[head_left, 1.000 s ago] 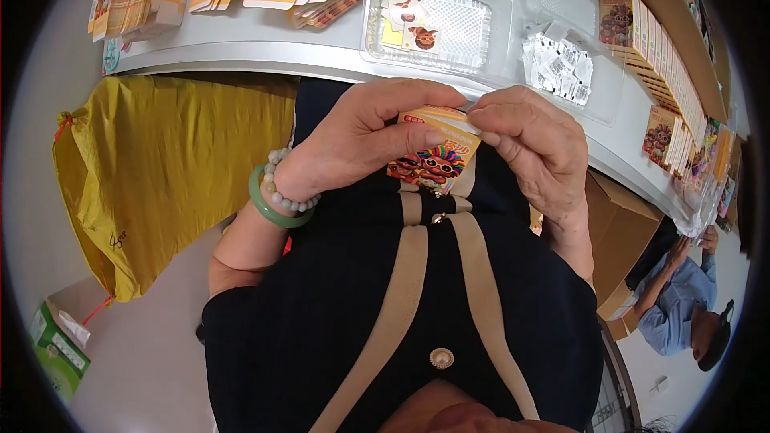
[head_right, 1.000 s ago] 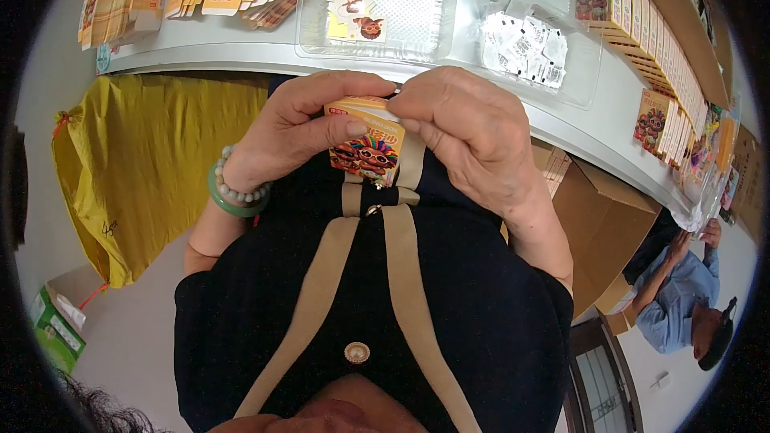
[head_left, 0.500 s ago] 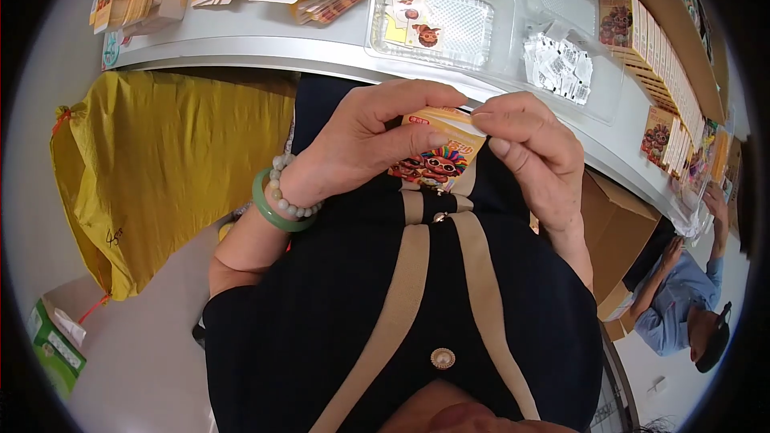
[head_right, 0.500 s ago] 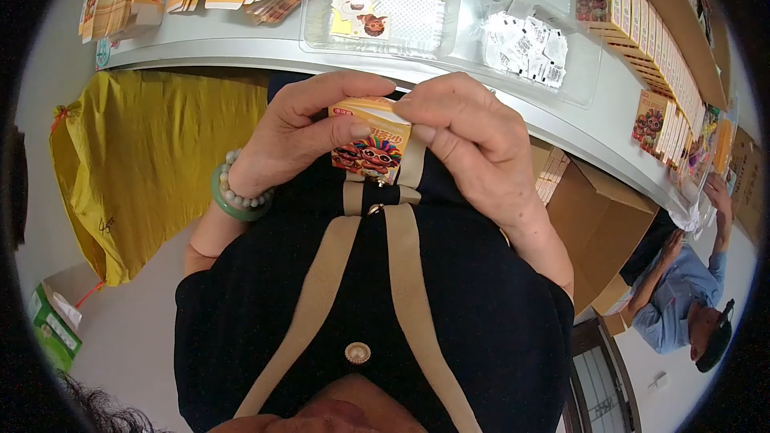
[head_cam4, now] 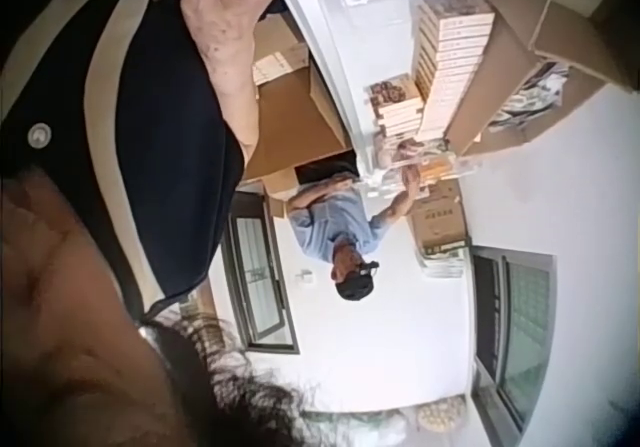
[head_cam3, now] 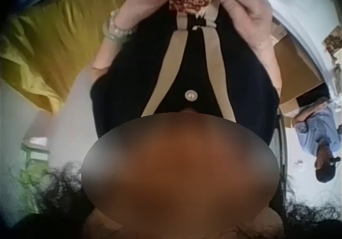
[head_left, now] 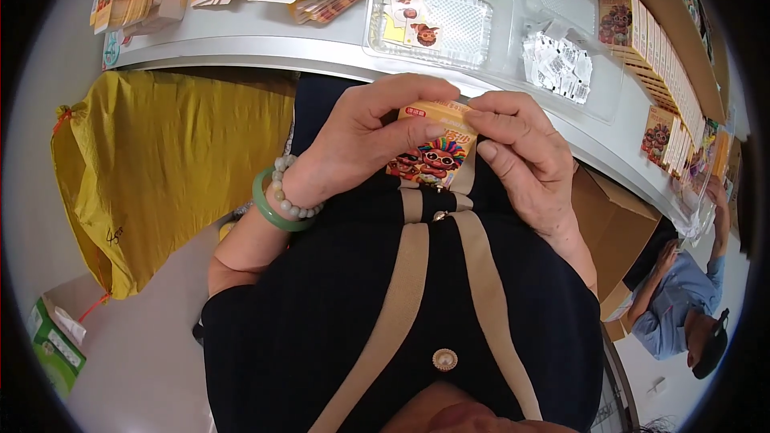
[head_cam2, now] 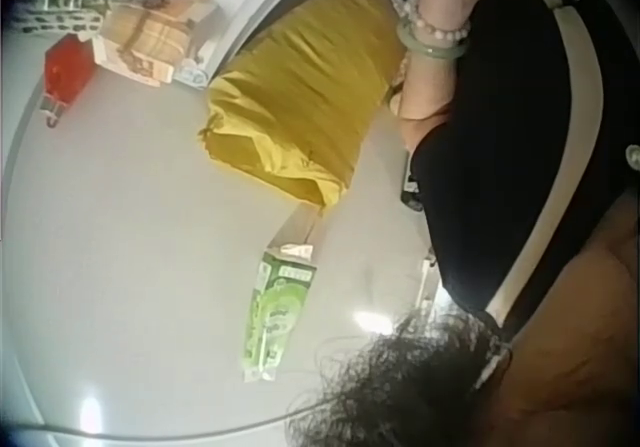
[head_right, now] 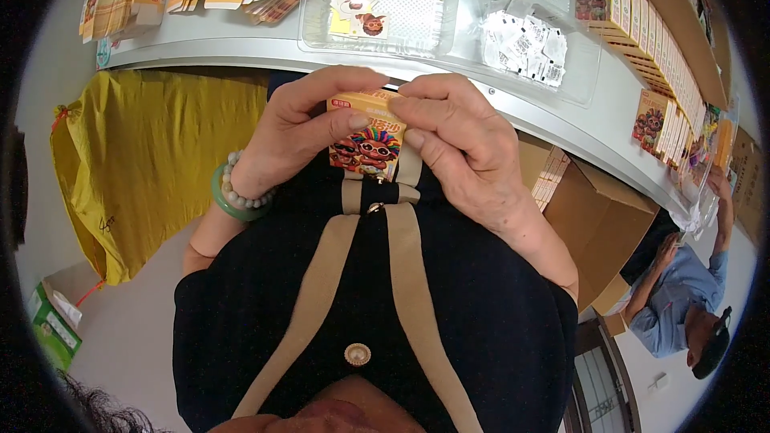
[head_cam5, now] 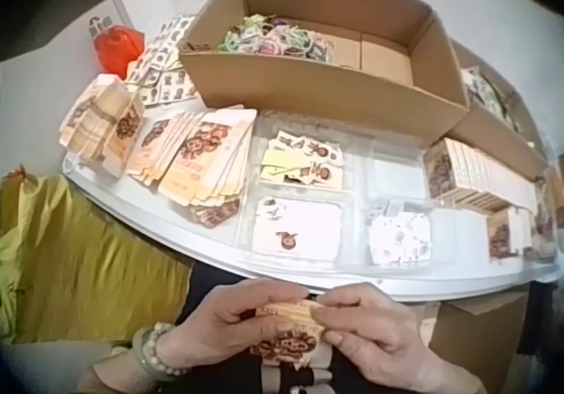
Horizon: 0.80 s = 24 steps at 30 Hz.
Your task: Package colorful hair accessories into decorative paper bags.
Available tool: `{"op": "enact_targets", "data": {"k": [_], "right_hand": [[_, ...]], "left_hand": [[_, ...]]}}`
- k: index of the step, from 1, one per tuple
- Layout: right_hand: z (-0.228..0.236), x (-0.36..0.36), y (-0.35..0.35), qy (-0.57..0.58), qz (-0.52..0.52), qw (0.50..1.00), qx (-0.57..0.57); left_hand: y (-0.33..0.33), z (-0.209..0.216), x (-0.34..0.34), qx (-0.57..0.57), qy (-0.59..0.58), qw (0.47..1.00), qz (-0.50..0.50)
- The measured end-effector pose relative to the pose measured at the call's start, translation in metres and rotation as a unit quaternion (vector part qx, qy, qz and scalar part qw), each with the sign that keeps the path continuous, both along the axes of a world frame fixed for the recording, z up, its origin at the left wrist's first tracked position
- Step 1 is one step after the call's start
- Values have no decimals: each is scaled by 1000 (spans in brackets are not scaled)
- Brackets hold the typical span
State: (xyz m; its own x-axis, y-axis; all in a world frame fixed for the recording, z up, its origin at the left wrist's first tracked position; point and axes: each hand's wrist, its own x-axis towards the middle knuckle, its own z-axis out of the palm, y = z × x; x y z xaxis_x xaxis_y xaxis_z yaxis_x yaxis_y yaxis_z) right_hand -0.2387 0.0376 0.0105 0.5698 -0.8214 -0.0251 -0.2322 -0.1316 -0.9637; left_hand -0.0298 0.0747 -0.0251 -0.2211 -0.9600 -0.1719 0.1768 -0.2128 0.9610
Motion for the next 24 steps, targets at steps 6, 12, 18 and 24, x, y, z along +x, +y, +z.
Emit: {"op": "enact_targets", "data": {"k": [6,12,18,24], "right_hand": [[-4,5,-6,-18,-4,1000,12],[-18,0,-23,-28,46,998,-44],[2,3,-9,-109,-18,980,166],[15,-55,-11,-34,-273,956,-101]], "left_hand": [[-3,8,5,-7,-21,999,-47],[-8,15,1,-60,-119,988,-71],[-25,31,-9,-45,-25,983,177],[-36,48,-39,-66,-12,996,51]]}}
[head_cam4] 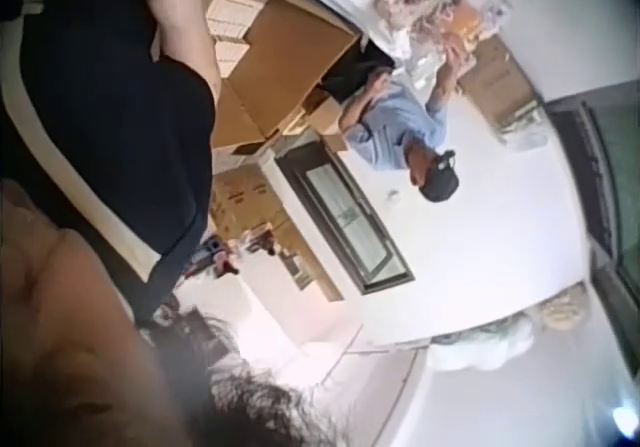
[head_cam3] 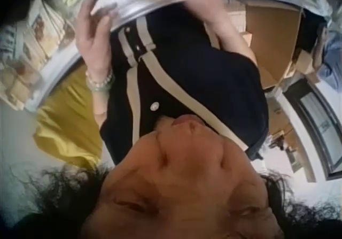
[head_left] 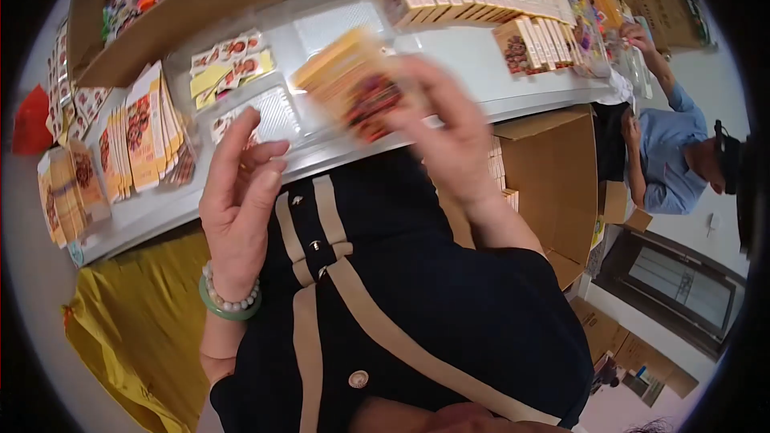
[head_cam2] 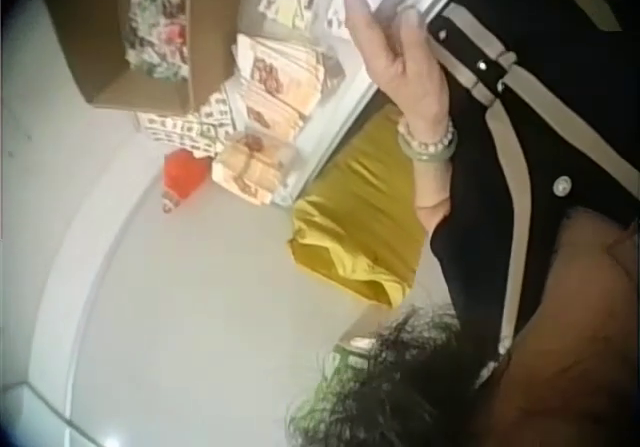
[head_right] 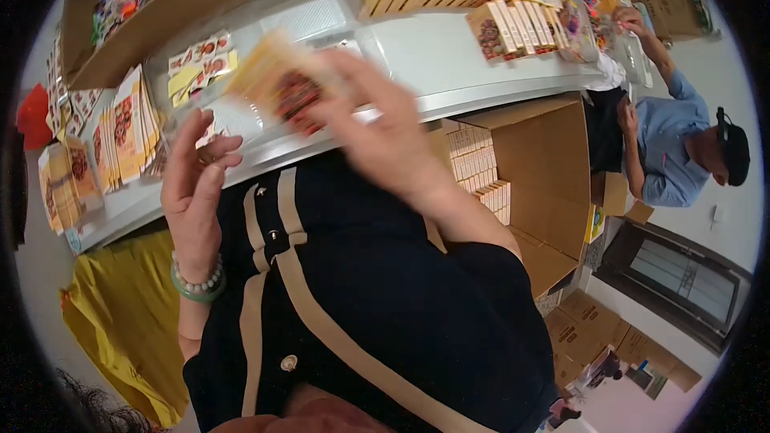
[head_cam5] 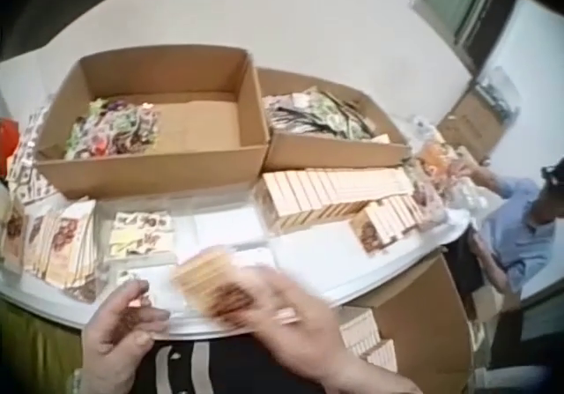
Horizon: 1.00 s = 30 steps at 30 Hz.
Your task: Package colorful hair accessories into decorative paper bags.
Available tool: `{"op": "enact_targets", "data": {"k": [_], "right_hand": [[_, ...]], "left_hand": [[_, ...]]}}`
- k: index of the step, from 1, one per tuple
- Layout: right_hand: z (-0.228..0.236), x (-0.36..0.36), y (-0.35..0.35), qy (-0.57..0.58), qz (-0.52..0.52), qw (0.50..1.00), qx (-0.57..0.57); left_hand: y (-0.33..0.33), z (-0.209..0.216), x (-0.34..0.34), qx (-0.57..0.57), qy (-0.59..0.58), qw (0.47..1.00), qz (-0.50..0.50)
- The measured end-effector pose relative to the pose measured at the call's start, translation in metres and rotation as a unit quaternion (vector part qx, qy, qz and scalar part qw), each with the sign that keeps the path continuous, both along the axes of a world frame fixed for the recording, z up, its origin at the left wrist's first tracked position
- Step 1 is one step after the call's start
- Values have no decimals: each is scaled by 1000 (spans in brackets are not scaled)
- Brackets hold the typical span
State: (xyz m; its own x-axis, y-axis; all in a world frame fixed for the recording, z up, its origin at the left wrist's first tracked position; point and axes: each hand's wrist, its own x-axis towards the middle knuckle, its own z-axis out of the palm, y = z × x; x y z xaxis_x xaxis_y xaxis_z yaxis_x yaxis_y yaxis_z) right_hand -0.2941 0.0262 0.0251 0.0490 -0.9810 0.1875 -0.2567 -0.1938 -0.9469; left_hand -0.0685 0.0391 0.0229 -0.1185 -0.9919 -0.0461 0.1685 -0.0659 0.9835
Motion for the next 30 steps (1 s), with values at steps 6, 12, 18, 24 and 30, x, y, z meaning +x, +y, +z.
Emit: {"op": "enact_targets", "data": {"k": [6,12,18,24,30], "right_hand": [[-17,-127,-13,224,-321,919,40],[-73,-190,-40,583,-331,727,-145],[-63,-147,-43,390,-341,836,-180],[-48,-57,-63,391,-159,864,-275],[-34,-7,-55,284,-42,932,-223]], "left_hand": [[-2,-23,20,-5,-103,994,-31],[-5,-14,20,-135,-270,952,55],[-22,-13,76,-248,-545,754,271],[-48,-39,102,-84,-580,788,191],[-42,-34,116,-88,-360,883,289]]}}
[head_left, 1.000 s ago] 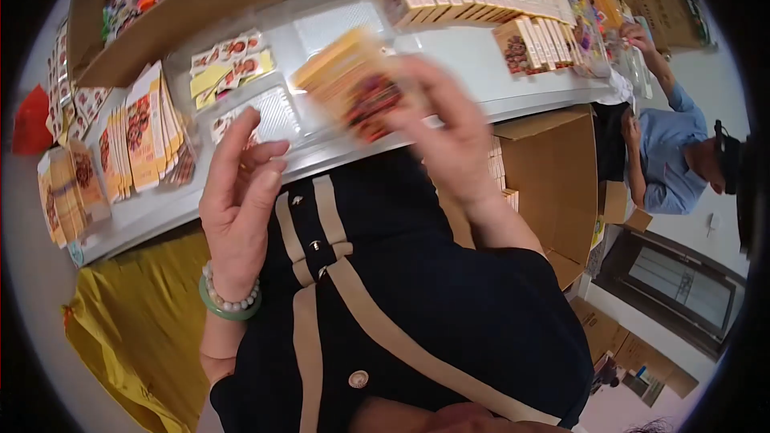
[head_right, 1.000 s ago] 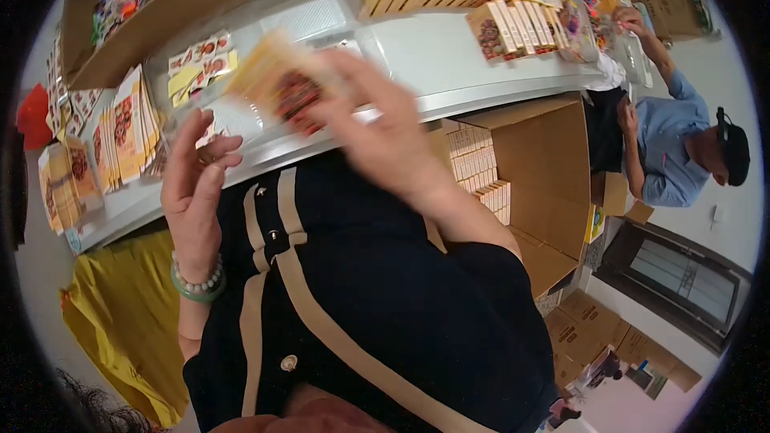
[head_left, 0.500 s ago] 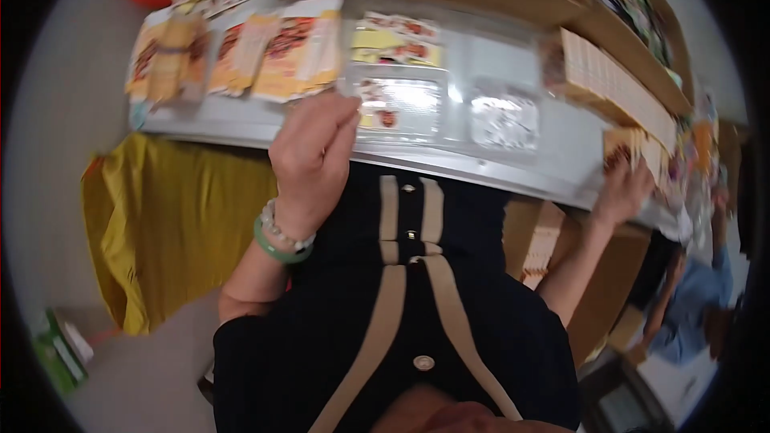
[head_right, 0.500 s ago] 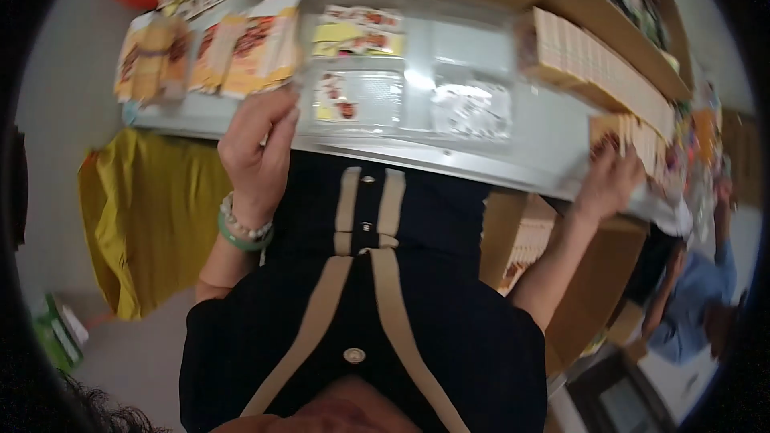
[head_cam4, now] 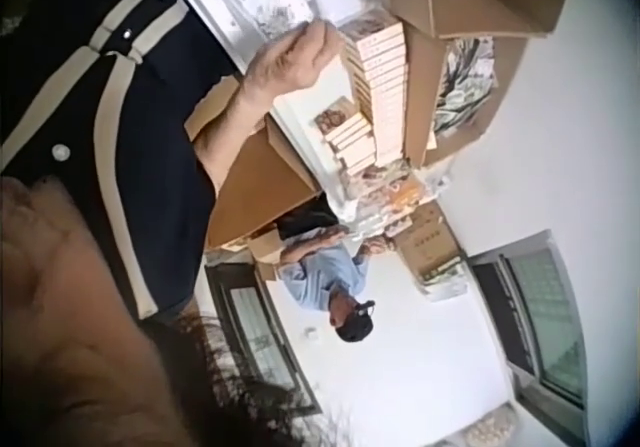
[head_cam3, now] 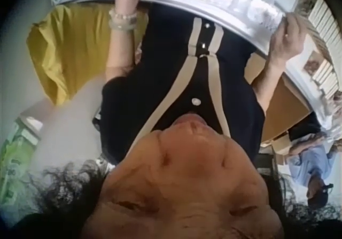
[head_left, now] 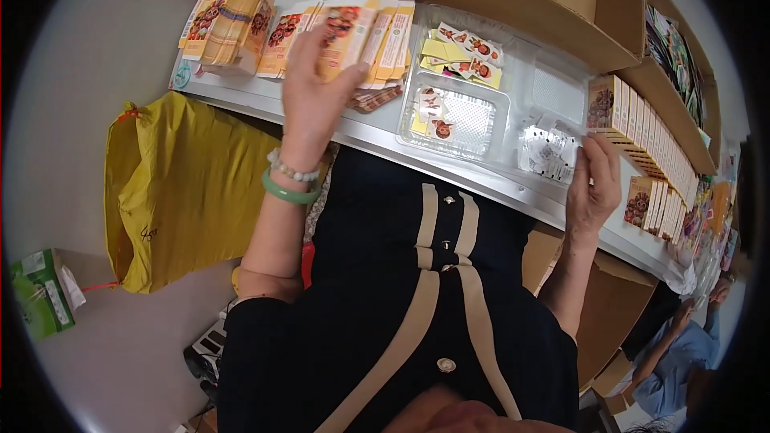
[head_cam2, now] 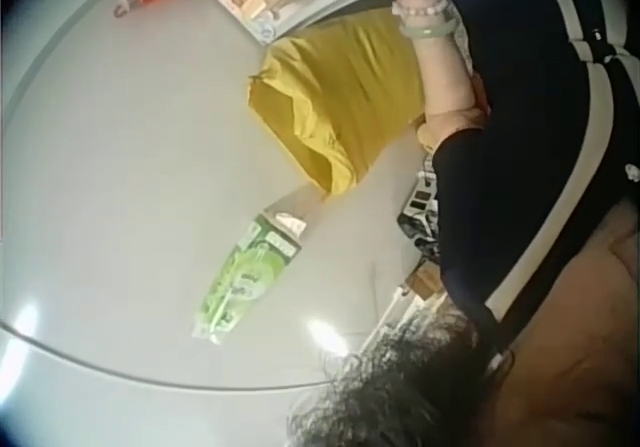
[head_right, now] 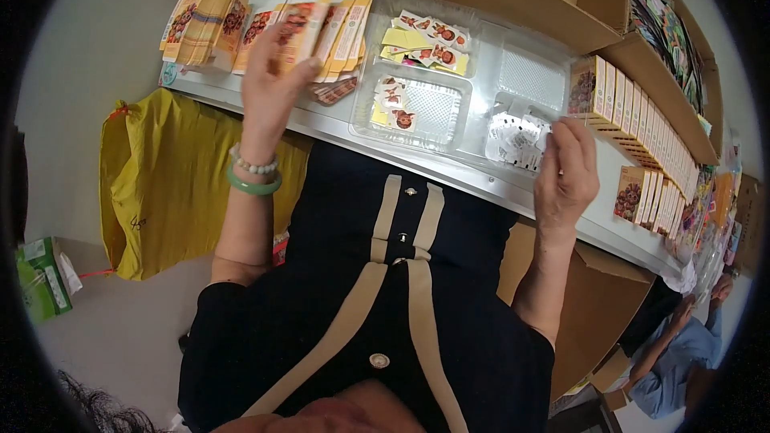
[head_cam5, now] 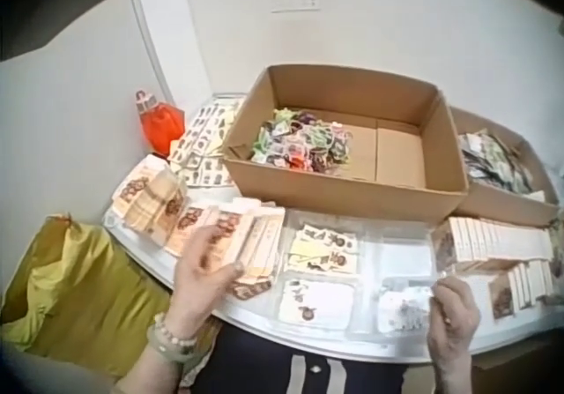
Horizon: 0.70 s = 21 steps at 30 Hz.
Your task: Package colorful hair accessories into decorative paper bags.
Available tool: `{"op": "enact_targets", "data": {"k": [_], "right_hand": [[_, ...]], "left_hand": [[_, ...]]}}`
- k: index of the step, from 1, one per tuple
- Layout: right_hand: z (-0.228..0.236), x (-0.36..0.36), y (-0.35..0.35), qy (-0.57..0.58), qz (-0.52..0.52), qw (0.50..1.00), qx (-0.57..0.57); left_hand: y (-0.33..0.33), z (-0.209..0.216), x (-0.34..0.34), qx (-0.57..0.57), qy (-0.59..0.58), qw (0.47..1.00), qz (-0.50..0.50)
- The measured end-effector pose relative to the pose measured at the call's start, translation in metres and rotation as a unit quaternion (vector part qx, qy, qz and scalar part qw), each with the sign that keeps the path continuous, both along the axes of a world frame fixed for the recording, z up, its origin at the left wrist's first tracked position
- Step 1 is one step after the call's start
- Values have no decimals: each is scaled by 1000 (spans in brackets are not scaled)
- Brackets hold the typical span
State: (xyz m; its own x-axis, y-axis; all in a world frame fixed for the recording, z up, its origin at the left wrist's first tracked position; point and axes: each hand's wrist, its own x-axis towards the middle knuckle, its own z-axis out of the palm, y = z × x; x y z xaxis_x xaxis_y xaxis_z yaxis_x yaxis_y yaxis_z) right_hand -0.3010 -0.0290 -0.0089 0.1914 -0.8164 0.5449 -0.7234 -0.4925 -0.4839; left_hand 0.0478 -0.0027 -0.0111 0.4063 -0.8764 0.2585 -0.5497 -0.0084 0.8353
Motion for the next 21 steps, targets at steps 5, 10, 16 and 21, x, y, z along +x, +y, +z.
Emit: {"op": "enact_targets", "data": {"k": [5,10,16,21], "right_hand": [[20,55,17,-273,123,896,328],[13,92,17,-506,148,714,461],[11,84,36,-348,222,778,473],[10,96,43,-99,197,969,113]], "left_hand": [[24,26,-30,-85,-231,969,31],[50,25,-81,-72,-29,967,-242],[55,16,-64,184,595,710,-329],[64,1,-66,285,688,606,-278]]}}
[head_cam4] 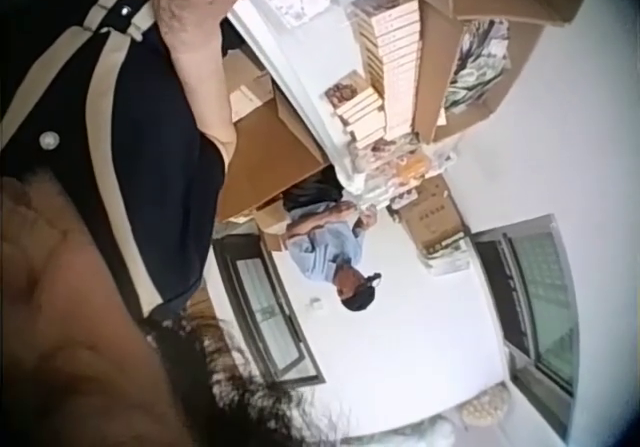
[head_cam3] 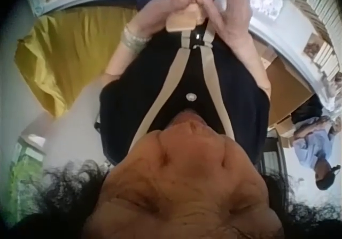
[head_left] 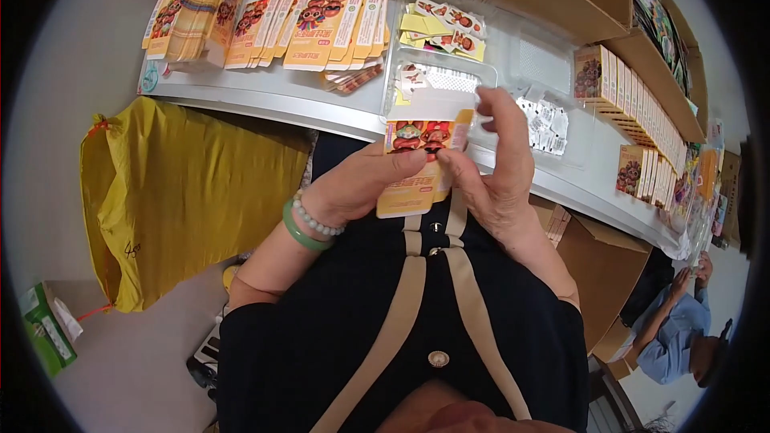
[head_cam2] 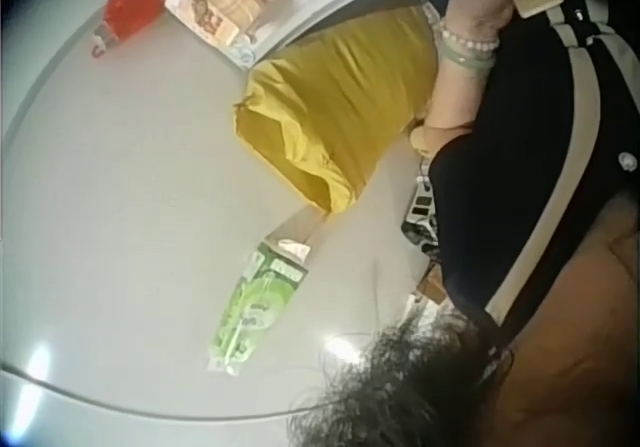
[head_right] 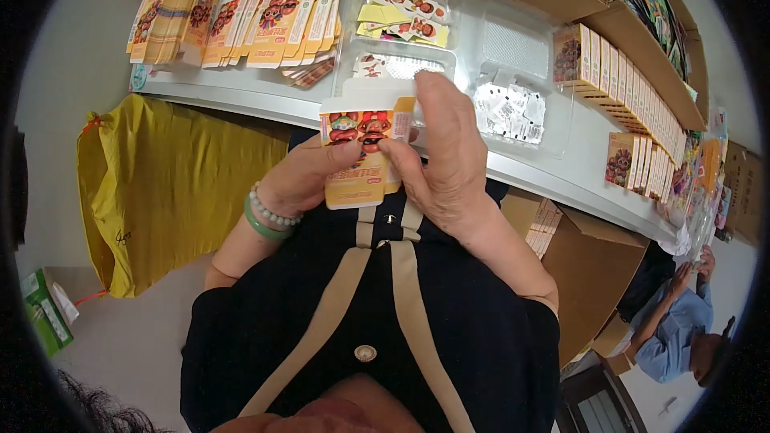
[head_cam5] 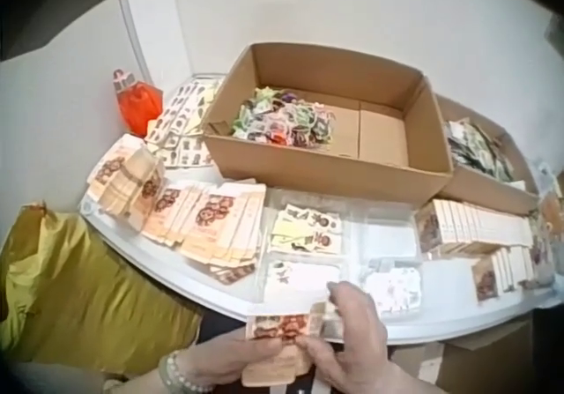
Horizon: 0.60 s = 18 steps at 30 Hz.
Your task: Package colorful hair accessories into decorative paper bags.
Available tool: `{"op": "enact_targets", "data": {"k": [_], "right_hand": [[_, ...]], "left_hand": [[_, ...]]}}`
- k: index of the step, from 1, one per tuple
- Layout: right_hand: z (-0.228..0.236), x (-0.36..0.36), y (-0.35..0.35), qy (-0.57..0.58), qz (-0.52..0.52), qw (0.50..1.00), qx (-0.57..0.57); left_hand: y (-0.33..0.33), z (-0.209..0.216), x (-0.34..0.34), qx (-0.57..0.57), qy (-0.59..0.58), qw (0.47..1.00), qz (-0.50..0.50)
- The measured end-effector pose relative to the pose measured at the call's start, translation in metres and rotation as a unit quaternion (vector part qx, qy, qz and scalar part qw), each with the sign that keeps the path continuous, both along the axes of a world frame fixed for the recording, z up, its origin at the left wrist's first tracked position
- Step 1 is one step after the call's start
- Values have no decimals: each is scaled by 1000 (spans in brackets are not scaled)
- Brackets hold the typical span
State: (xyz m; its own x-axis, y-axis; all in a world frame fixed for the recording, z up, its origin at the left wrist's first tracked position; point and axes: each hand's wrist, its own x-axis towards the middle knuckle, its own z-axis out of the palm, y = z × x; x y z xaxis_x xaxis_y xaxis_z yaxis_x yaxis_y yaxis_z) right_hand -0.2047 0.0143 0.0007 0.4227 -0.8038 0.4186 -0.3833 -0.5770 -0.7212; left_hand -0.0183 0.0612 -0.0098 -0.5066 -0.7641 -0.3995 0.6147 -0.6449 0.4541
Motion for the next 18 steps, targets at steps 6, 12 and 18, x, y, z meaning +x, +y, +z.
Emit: {"op": "enact_targets", "data": {"k": [6,12,18], "right_hand": [[8,-2,-2,83,96,992,1],[34,-10,-13,187,189,960,84],[26,-12,-14,-84,260,923,270]], "left_hand": [[7,8,-5,-100,-89,990,-46],[5,-6,-14,-125,-13,989,-75],[4,-7,-9,-164,-79,983,-29]]}}
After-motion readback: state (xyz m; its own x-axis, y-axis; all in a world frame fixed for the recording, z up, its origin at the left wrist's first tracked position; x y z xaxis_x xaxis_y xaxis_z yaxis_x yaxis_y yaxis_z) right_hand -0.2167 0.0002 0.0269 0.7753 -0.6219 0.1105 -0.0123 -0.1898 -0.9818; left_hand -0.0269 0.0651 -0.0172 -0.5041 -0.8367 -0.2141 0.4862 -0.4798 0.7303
